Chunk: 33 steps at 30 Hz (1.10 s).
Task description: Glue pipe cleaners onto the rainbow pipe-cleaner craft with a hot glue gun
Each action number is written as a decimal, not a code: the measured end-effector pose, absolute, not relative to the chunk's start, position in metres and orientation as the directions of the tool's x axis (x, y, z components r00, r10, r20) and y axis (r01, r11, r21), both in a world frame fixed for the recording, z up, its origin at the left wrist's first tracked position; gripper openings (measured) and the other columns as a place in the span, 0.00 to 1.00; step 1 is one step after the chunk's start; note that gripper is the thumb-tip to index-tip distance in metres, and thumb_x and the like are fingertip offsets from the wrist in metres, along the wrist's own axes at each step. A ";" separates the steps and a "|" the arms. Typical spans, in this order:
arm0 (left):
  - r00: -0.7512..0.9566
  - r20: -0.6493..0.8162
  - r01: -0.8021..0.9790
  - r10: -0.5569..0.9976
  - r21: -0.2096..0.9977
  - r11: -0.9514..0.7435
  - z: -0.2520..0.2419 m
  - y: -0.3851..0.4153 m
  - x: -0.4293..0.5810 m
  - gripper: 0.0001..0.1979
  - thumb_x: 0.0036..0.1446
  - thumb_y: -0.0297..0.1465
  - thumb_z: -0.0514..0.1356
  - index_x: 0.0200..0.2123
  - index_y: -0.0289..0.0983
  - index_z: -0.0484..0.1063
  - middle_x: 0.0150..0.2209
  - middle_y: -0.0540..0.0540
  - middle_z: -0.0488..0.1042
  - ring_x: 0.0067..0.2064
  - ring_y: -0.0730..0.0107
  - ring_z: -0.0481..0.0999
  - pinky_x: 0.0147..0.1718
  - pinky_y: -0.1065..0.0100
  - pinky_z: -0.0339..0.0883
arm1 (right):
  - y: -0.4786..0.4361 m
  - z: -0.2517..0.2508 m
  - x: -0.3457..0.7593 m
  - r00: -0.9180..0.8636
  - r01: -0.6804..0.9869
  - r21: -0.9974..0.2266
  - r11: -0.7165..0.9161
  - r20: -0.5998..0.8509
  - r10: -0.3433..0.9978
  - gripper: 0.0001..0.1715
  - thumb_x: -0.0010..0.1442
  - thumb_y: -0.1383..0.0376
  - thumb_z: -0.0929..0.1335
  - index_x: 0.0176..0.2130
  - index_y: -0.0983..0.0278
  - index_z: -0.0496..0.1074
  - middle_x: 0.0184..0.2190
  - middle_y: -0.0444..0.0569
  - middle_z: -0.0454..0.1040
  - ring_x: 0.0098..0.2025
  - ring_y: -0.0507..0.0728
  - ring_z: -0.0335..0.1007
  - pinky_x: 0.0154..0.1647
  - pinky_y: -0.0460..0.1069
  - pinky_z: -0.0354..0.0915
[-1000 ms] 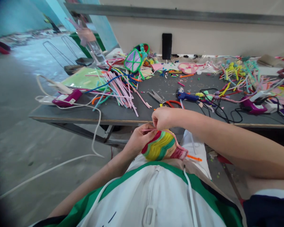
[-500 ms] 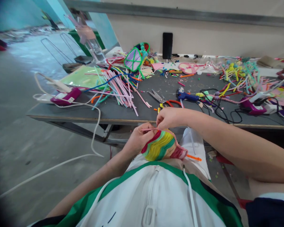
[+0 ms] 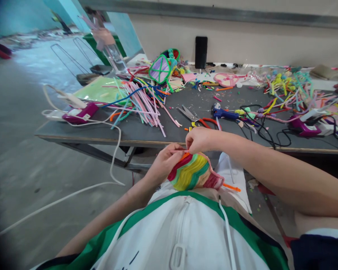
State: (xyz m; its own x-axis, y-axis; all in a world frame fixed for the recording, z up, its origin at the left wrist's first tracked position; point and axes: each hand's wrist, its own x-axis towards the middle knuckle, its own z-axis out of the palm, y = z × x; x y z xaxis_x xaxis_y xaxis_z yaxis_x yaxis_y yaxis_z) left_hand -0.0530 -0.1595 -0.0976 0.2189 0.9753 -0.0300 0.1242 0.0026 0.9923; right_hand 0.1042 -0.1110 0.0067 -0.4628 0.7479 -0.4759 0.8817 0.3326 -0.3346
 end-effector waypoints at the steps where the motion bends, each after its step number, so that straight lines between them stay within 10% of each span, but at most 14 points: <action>1: 0.224 -0.019 0.069 0.974 0.998 0.003 -0.097 -0.159 -0.054 0.08 0.55 0.36 0.57 0.32 0.38 0.68 0.26 0.53 0.67 0.27 0.75 0.65 0.26 0.74 0.58 | -0.111 0.007 0.104 -0.468 0.879 -0.339 0.336 -0.475 0.745 0.16 0.43 0.68 0.66 0.34 0.65 0.78 0.30 0.47 0.78 0.32 0.54 0.72 0.25 0.44 0.60; 13: 0.299 0.057 0.343 0.953 0.925 -0.164 -0.080 -0.150 -0.083 0.07 0.52 0.33 0.59 0.27 0.35 0.72 0.25 0.51 0.70 0.28 0.75 0.66 0.25 0.75 0.58 | -0.109 0.004 0.108 -0.497 0.862 -0.362 0.356 -0.460 0.736 0.17 0.42 0.68 0.65 0.33 0.65 0.78 0.30 0.47 0.78 0.33 0.55 0.72 0.26 0.44 0.60; 33: 0.314 -0.085 0.285 0.946 0.959 -0.008 -0.096 -0.152 -0.078 0.08 0.47 0.34 0.62 0.27 0.34 0.71 0.22 0.51 0.70 0.23 0.76 0.67 0.21 0.76 0.58 | -0.105 0.001 0.109 -0.530 0.842 -0.378 0.386 -0.440 0.724 0.15 0.43 0.68 0.66 0.32 0.65 0.78 0.29 0.48 0.78 0.32 0.56 0.72 0.26 0.45 0.61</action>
State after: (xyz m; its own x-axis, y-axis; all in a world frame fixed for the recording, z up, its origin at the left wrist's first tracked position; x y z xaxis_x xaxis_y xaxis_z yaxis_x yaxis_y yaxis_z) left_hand -0.0775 -0.1523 -0.0956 0.3140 0.9456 -0.0851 0.2847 -0.0082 0.9586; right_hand 0.1088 -0.1055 0.0012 -0.5302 0.7245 -0.4404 0.8415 0.3864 -0.3775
